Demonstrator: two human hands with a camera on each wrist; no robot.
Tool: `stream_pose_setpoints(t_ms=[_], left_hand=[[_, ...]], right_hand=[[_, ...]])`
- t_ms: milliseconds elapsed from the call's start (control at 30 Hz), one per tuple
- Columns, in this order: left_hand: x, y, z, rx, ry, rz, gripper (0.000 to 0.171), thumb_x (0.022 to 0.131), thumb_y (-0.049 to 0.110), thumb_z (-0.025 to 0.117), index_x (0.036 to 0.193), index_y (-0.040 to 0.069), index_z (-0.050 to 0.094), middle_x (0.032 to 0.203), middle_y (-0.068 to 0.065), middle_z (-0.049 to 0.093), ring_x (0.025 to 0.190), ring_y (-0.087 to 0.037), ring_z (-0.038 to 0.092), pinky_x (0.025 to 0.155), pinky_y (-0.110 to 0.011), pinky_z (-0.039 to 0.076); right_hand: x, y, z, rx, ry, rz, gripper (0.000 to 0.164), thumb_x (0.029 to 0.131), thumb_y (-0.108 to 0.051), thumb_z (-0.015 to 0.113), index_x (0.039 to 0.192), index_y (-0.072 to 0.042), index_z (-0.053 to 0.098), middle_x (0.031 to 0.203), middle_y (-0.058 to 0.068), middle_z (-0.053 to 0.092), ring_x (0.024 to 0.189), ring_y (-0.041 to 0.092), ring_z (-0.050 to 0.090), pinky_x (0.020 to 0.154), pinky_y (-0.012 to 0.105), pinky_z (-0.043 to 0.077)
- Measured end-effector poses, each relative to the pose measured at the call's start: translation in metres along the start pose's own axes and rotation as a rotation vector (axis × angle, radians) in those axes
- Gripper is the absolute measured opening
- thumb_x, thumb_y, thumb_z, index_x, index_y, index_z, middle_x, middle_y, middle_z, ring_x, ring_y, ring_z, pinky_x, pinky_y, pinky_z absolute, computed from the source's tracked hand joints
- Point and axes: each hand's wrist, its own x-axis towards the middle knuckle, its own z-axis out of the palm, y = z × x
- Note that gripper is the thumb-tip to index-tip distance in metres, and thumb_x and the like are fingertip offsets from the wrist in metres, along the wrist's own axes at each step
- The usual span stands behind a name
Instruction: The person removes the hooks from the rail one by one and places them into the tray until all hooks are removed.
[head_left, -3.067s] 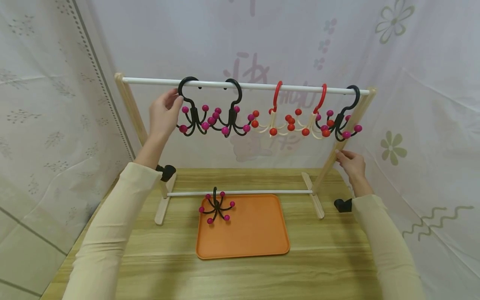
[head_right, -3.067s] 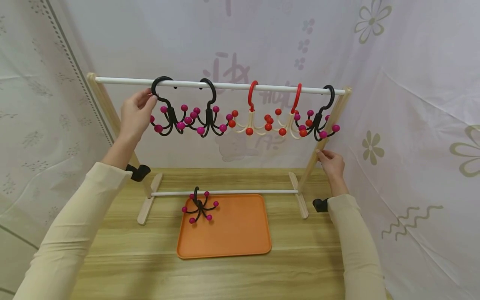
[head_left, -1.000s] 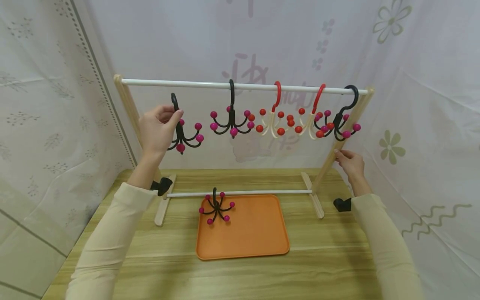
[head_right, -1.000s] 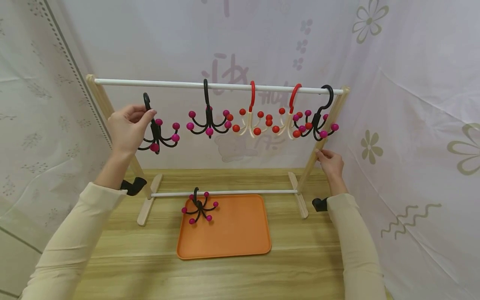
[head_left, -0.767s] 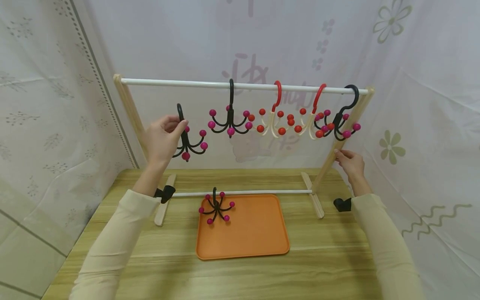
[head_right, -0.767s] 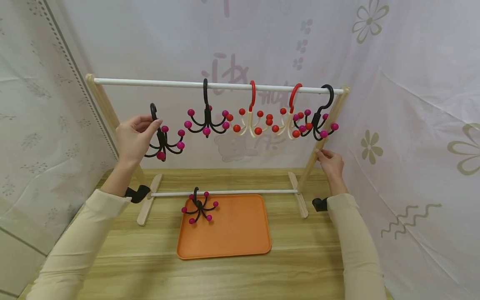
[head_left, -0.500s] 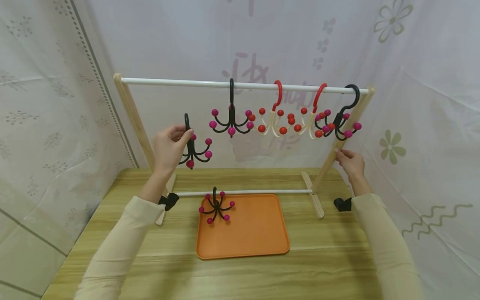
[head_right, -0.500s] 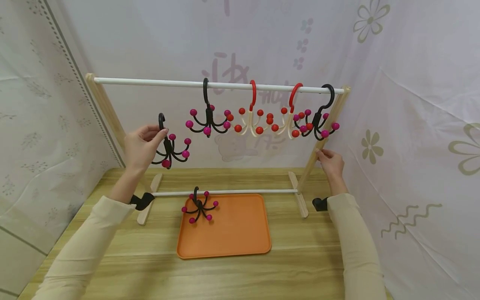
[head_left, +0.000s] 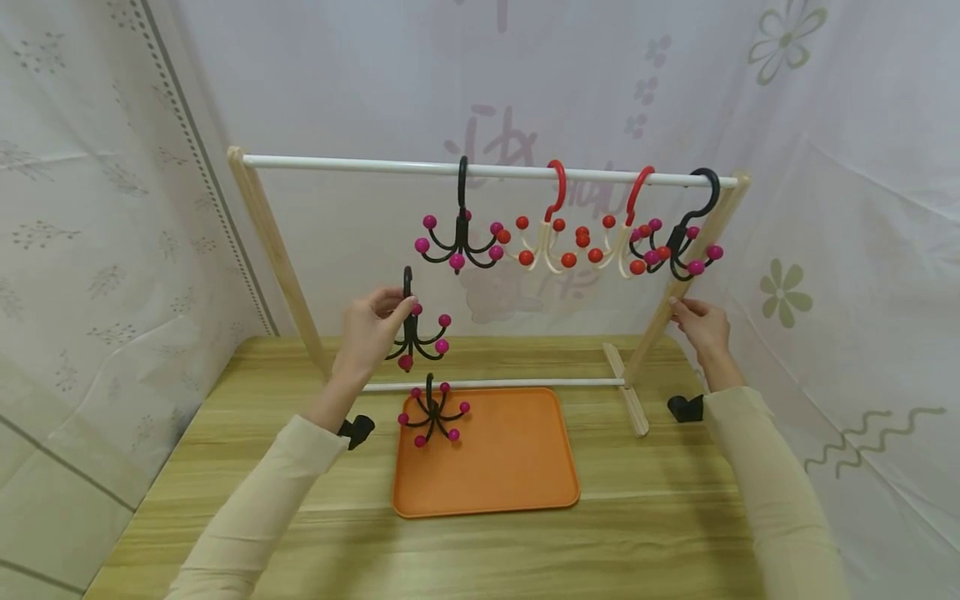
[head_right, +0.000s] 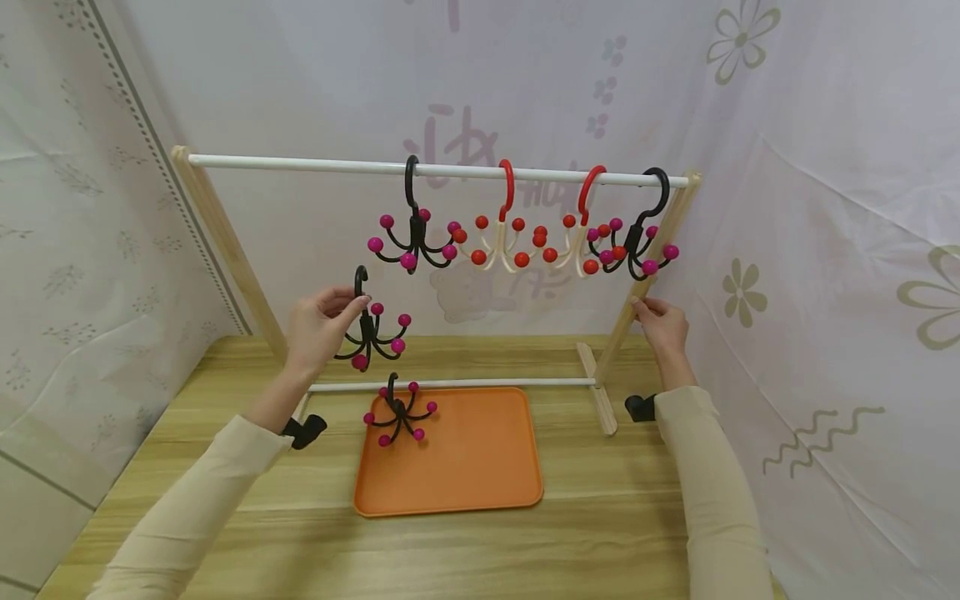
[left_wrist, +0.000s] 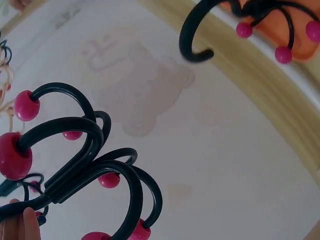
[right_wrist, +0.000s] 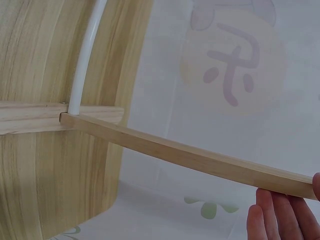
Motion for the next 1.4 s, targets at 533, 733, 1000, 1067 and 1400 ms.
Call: stream_pose_setpoints(t_ms=[533,733,1000,1067,1400], left_hand=[[-0.036,0.038,0.037,-0.176,-0.134,-0.020,0.011,0.082,0.000,0.060,0.087,-0.009,0.061,0.082,-0.021,0.064,0.078,-0.033,0.061,0.069,-0.034,0.050],[-0.046,0.037,0.055,-0.195,-0.182,-0.083,0.012,0.083,0.005,0.061,0.087,-0.006,0.061,0.082,-0.019,0.064,0.079,-0.031,0.061,0.070,-0.037,0.048],[-0.061,0.032,0.073,-0.217,-0.194,-0.148,0.015,0.082,0.006,0.061,0.088,-0.008,0.061,0.083,-0.022,0.063,0.079,-0.033,0.061,0.069,-0.039,0.049],[-0.064,0.023,0.078,-0.229,-0.189,-0.162,0.013,0.082,0.007,0.062,0.086,-0.006,0.062,0.082,-0.022,0.063,0.078,-0.033,0.061,0.066,-0.037,0.049],[-0.082,-0.023,0.103,-0.223,-0.151,-0.218,0.010,0.080,0.011,0.065,0.081,0.001,0.064,0.080,-0.011,0.065,0.084,-0.022,0.062,0.069,-0.036,0.050]], right_hand=[[0.033,0.033,-0.005,-0.086,0.049,0.051,0.049,0.076,-0.048,0.062,0.114,-0.018,0.061,0.101,-0.002,0.063,0.086,0.011,0.061,0.069,0.023,0.049],[0.037,0.037,-0.007,-0.094,0.064,0.062,0.051,0.074,-0.050,0.062,0.114,-0.018,0.060,0.100,-0.002,0.063,0.086,0.011,0.061,0.069,0.026,0.050],[0.015,0.014,-0.004,0.015,0.009,0.053,0.043,0.080,-0.032,0.064,0.115,-0.009,0.059,0.098,0.005,0.064,0.085,0.017,0.061,0.068,0.022,0.049],[0.028,0.030,-0.007,-0.002,0.012,0.026,0.045,0.076,-0.038,0.067,0.114,-0.014,0.061,0.096,0.001,0.065,0.082,0.013,0.062,0.063,0.019,0.049],[-0.023,-0.021,0.006,0.053,-0.055,-0.008,0.046,0.078,-0.034,0.066,0.114,-0.006,0.059,0.100,0.009,0.063,0.086,0.018,0.061,0.074,0.027,0.048]])
